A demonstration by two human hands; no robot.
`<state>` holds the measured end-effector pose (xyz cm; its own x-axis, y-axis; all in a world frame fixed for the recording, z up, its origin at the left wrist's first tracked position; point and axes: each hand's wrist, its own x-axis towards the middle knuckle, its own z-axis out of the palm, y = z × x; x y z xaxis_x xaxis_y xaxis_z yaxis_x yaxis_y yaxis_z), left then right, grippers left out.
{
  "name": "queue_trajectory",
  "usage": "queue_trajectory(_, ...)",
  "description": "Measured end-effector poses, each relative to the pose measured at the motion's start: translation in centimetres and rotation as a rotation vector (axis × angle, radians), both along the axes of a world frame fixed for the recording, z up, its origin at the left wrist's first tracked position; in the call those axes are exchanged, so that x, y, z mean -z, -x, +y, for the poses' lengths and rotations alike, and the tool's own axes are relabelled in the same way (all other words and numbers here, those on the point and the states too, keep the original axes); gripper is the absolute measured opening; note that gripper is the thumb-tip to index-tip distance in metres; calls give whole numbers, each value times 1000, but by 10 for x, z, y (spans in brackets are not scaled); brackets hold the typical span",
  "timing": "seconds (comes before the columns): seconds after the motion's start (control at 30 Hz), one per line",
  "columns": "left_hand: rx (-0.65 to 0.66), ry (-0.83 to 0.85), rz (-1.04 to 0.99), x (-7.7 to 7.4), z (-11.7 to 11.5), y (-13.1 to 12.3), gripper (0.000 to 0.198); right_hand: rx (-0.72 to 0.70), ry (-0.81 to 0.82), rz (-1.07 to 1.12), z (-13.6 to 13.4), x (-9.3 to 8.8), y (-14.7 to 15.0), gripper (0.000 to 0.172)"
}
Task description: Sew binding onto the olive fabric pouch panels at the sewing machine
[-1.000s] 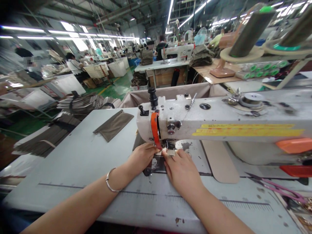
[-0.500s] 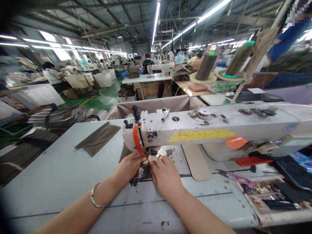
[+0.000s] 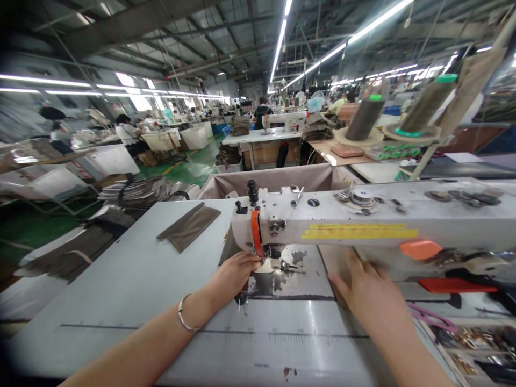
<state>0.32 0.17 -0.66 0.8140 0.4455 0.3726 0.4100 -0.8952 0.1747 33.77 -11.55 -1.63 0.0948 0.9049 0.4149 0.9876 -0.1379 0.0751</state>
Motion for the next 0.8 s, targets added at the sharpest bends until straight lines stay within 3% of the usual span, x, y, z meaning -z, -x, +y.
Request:
queue_trajectory(0.17,-41,-86,154,1,12,-3,21,32,45,-51,0,6,-1,70)
queue_trajectory(0.33,-237,-90,145,0,27,-6,22,81,30,184,5,8,-4,60)
queue_trajectory(0.43,-316,-36,110,-2,15,1,26,124,3,186,4,8,0,77)
queue_trajectory(0.53,-307,71,75,-1,-6,13,34,170,-1,86,1,5,9,91)
queue_trajectory(0.67,-280,131,-1,3,-20,21,34,203,17,37,5,-2,17,86)
queue_trajectory(0.8,-260,139,-45,4,-17,18,32,205,-16,196,11,-15,16,77)
